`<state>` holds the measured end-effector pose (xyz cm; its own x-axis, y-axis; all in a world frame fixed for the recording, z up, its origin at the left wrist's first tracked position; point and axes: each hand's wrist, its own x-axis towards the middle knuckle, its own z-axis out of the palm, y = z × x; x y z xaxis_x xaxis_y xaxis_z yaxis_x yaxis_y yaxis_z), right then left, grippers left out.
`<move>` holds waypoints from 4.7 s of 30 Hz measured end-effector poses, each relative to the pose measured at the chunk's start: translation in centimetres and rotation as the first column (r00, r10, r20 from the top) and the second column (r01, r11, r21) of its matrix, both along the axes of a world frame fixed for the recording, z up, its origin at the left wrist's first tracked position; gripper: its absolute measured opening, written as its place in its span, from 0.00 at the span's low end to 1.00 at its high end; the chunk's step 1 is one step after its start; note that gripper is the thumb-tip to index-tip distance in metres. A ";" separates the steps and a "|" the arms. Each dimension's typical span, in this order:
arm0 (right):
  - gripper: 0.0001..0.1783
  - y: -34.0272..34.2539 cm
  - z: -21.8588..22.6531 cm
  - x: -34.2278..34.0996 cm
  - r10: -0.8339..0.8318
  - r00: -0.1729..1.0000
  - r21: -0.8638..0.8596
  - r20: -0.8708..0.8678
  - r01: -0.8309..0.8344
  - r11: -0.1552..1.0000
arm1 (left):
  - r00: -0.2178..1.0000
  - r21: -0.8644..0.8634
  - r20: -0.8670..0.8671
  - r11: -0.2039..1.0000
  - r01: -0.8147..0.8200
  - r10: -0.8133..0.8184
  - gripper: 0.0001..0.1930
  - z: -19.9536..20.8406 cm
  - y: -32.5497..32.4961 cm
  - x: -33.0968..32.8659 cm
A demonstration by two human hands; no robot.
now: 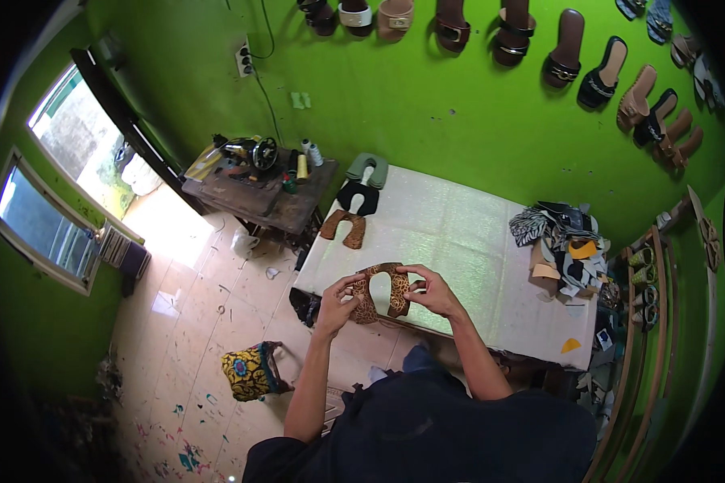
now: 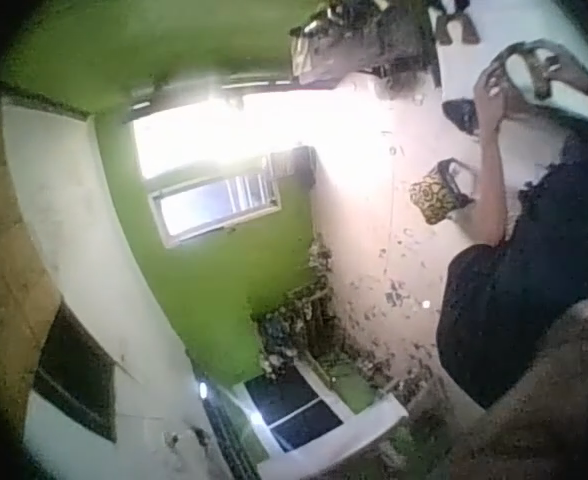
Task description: Manually aligning and assembling patterned leather shoe upper components.
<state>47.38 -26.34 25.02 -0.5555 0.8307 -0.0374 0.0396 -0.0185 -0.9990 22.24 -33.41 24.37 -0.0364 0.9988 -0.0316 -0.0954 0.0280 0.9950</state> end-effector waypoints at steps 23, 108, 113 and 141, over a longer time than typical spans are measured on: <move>0.43 11.5 -2.6 -13.2 0.066 0.998 -0.111 0.012 -0.064 0.992 | 0.971 -0.005 -0.238 1.000 0.021 -0.021 0.26 -4.0 11.1 -14.9; 0.38 20.3 -17.7 -24.2 -0.404 0.568 0.414 0.716 0.120 0.902 | 0.161 -0.348 -0.839 0.741 0.574 -0.520 0.40 -15.3 32.5 -20.6; 0.39 20.0 -18.9 -24.1 -0.427 0.476 0.435 0.769 0.099 0.895 | 0.069 -0.377 -0.868 0.744 0.551 -0.491 0.42 -16.6 32.3 -20.2; 0.57 21.1 -18.7 -23.9 -0.324 0.358 0.324 0.875 0.064 0.944 | -0.134 -0.538 -0.822 0.680 0.499 -0.553 0.41 -14.0 33.9 -17.3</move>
<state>23.45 -5.25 6.32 -0.1111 0.9666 -0.2308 0.9436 0.0297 -0.3298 4.92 0.52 10.35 0.4760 0.7141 -0.5132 0.8788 -0.4082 0.2471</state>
